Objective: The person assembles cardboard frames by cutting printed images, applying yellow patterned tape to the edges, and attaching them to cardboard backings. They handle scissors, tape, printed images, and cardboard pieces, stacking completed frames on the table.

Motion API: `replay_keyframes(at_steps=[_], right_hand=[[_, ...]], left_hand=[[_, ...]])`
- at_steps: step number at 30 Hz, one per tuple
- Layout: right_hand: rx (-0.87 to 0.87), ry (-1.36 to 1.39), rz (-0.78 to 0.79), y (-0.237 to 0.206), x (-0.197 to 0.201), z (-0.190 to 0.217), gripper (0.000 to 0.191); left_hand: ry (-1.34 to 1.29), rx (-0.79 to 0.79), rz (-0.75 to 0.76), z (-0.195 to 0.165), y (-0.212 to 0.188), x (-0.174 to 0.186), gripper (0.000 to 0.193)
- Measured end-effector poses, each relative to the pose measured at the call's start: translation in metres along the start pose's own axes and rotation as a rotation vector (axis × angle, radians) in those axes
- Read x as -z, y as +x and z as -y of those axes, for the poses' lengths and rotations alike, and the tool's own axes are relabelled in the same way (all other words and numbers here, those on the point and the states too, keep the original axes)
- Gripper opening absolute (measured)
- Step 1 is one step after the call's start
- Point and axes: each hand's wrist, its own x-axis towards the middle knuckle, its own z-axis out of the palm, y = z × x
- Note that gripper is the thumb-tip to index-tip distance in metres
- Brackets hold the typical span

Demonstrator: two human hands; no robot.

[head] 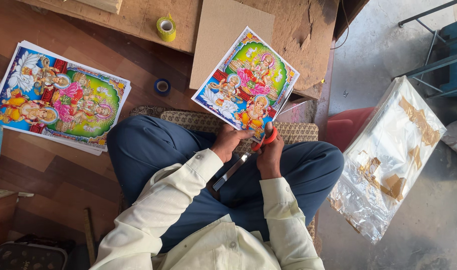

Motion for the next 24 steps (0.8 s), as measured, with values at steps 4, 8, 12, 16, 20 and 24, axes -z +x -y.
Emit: replay_keyframes(at_steps=[4, 8, 12, 16, 20, 24], right_hand=[[0.01, -0.036, -0.02, 0.004, 0.003, -0.005, 0.039], [0.017, -0.028, -0.04, 0.005, 0.005, -0.01, 0.039], [-0.018, 0.002, -0.046, 0.008, 0.005, -0.009, 0.036], [-0.02, 0.038, -0.027, 0.014, 0.004, -0.001, 0.035], [-0.064, 0.073, -0.022, 0.017, 0.002, 0.005, 0.034], [-0.024, 0.077, -0.014, 0.017, 0.0, 0.003, 0.032]], left_hand=[[-0.006, -0.009, 0.002, 0.005, 0.003, 0.002, 0.043], [-0.002, -0.013, 0.001, 0.006, 0.004, 0.003, 0.043], [0.0, -0.006, -0.008, 0.004, 0.002, 0.003, 0.043], [0.054, 0.035, -0.015, 0.002, -0.002, 0.004, 0.041], [0.08, 0.031, -0.002, 0.001, -0.009, 0.007, 0.041], [0.058, 0.036, -0.004, 0.0, -0.013, 0.008, 0.042]])
